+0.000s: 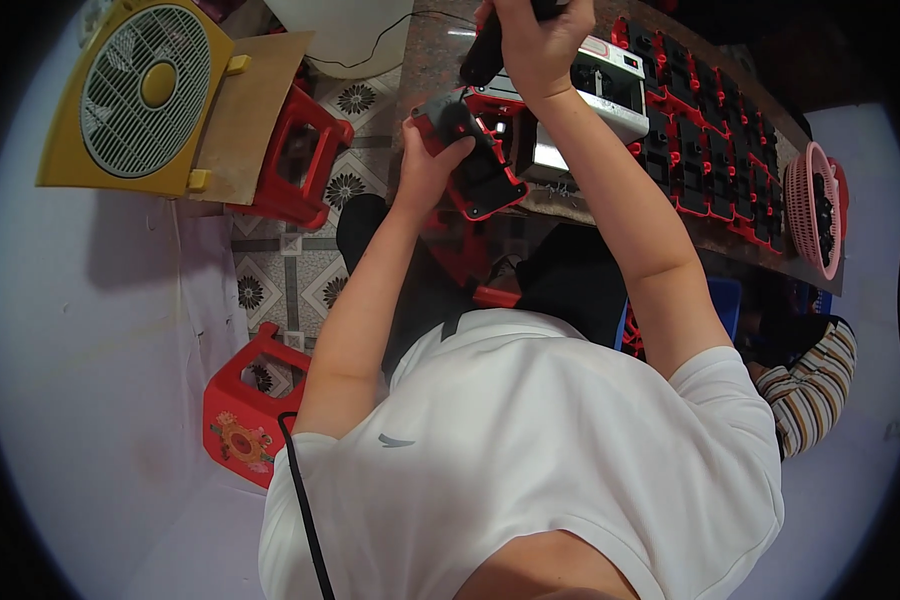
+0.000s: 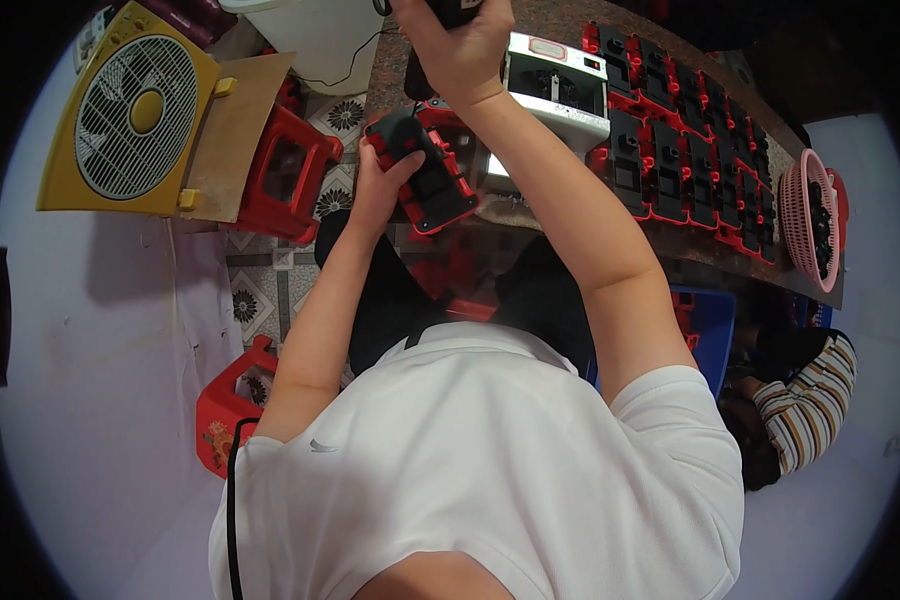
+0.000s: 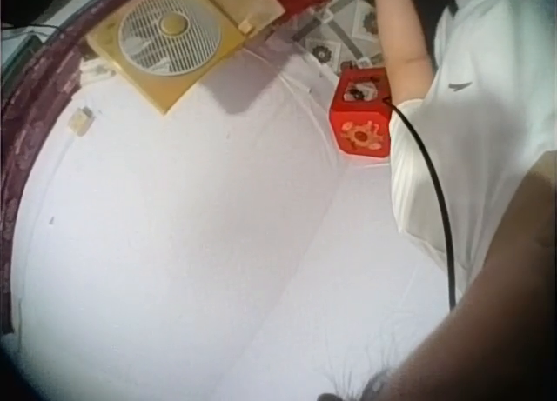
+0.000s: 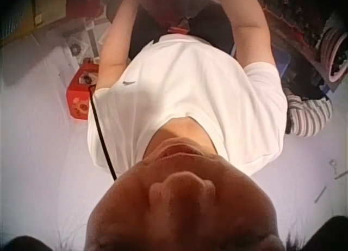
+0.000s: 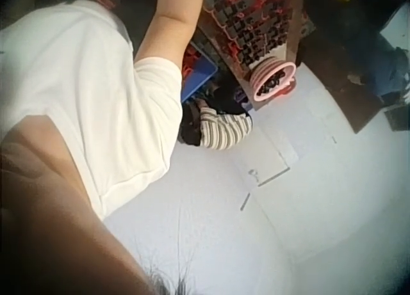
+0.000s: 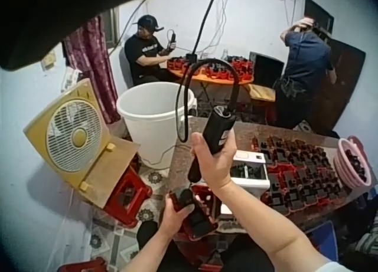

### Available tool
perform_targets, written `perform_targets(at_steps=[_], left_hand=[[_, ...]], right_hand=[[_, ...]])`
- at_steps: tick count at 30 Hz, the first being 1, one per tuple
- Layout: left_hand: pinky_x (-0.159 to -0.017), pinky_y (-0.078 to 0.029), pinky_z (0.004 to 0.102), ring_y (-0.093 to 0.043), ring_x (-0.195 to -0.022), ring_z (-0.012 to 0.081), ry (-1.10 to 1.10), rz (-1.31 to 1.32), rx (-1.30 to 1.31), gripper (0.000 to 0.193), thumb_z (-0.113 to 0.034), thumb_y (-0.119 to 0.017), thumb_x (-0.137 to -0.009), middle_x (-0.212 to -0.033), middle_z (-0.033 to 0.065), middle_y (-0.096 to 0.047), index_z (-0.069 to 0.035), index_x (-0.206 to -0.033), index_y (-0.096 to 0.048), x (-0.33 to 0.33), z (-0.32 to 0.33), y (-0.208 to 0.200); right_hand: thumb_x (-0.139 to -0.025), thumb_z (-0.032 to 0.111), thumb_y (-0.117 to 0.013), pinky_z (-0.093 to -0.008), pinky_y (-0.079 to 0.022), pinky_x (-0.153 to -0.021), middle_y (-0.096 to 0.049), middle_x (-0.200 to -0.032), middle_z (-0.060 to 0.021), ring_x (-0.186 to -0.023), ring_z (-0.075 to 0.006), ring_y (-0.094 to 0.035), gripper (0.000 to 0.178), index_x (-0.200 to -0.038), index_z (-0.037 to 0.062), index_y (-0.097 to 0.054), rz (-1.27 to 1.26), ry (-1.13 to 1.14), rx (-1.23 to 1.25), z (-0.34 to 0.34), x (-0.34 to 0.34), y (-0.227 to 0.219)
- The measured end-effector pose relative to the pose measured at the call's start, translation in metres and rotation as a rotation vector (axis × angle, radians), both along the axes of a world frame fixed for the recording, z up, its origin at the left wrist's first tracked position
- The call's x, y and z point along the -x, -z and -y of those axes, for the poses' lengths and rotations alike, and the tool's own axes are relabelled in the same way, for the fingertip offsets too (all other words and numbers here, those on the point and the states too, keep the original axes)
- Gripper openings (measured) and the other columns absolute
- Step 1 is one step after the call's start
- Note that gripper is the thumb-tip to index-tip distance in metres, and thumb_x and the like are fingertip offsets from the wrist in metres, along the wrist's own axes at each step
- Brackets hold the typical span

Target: The person assembles red plastic toy battery covers or component housings on a workspace using a handheld power screwdriver.

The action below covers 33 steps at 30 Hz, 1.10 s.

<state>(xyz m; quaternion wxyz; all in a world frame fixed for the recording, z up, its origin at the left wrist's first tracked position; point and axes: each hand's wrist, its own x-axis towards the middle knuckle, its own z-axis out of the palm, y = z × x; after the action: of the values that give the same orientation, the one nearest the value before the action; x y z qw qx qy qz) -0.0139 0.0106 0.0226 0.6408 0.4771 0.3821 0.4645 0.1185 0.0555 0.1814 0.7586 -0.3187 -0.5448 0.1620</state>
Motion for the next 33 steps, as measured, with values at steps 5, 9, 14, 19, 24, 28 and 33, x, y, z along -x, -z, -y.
perform_targets(at_steps=[5,9,14,19,24,28,33], left_hand=[[-0.094,-0.044,0.0319,-0.056,-0.106,0.0184,-0.010,-0.044,0.020,0.067,-0.009,-0.075,-0.076,-0.115,0.0107,-0.057,-0.002,-0.127,-0.032,0.002,0.001,-0.004],[-0.093,-0.044,0.0325,-0.056,-0.108,0.0187,0.000,0.023,-0.015,0.068,-0.011,-0.075,-0.076,-0.116,0.0104,-0.056,-0.003,-0.128,-0.033,-0.001,0.000,-0.002],[-0.096,-0.042,0.0339,-0.054,-0.108,0.0201,0.007,0.004,-0.046,0.069,-0.013,-0.076,-0.074,-0.116,0.0098,-0.053,-0.003,-0.127,-0.034,0.004,0.001,0.000],[-0.113,-0.020,0.0406,-0.029,-0.136,0.0326,-0.227,-0.469,-0.538,0.090,-0.017,-0.075,-0.076,-0.144,0.0231,-0.030,0.005,-0.142,-0.020,-0.002,0.010,-0.010],[-0.105,-0.032,0.0445,-0.046,-0.122,0.0366,-0.032,-0.814,-0.967,0.050,-0.018,-0.068,-0.083,-0.133,0.0212,-0.049,0.000,-0.127,-0.053,0.001,-0.008,-0.030],[-0.105,-0.034,0.0393,-0.046,-0.123,0.0310,0.059,-0.762,-0.824,0.047,-0.021,-0.065,-0.089,-0.133,0.0183,-0.048,0.000,-0.128,-0.052,-0.006,-0.011,-0.031],[-0.093,-0.044,0.0330,-0.052,-0.109,0.0244,0.142,-0.715,-0.415,0.054,-0.025,-0.070,-0.086,-0.126,0.0140,-0.049,0.002,-0.128,-0.049,-0.019,-0.005,-0.043]], right_hand=[[-0.088,0.025,-0.068,-0.0243,-0.044,-0.047,-0.056,-0.065,-0.0015,-0.052,-0.0090,-0.053,0.028,-0.091,0.0068,-0.047,-0.061,-0.081,-0.070,0.001,0.004,-0.014],[-0.088,0.026,-0.068,-0.0260,-0.046,-0.047,-0.056,-0.065,-0.0029,-0.051,-0.0105,-0.054,0.029,-0.091,0.0069,-0.047,-0.098,-0.052,-0.045,0.000,-0.005,-0.012],[-0.090,0.022,-0.066,-0.0262,-0.046,-0.049,-0.056,-0.066,-0.0040,-0.052,-0.0112,-0.053,0.024,-0.092,0.0066,-0.048,-0.242,-0.124,-0.292,0.028,-0.044,-0.043],[-0.087,0.013,-0.069,-0.0210,-0.038,-0.047,-0.054,-0.065,0.0017,-0.050,-0.0048,-0.046,0.021,-0.095,0.0043,-0.052,0.528,0.412,-0.321,0.062,-0.110,-0.052],[-0.060,0.033,-0.088,-0.0362,-0.051,-0.074,-0.061,-0.090,-0.0136,-0.085,-0.0260,-0.063,0.065,-0.110,0.0043,-0.058,0.310,0.492,-0.077,0.068,-0.118,-0.007],[-0.060,0.037,-0.089,-0.0317,-0.052,-0.062,-0.062,-0.080,-0.0095,-0.069,-0.0179,-0.065,0.076,-0.108,0.0029,-0.042,0.159,0.493,-0.238,0.101,-0.110,-0.029],[-0.060,0.022,-0.080,-0.0318,-0.052,-0.059,-0.062,-0.076,-0.0130,-0.068,-0.0231,-0.066,0.058,-0.095,-0.0035,-0.043,0.002,0.336,0.153,0.145,-0.103,-0.010]])
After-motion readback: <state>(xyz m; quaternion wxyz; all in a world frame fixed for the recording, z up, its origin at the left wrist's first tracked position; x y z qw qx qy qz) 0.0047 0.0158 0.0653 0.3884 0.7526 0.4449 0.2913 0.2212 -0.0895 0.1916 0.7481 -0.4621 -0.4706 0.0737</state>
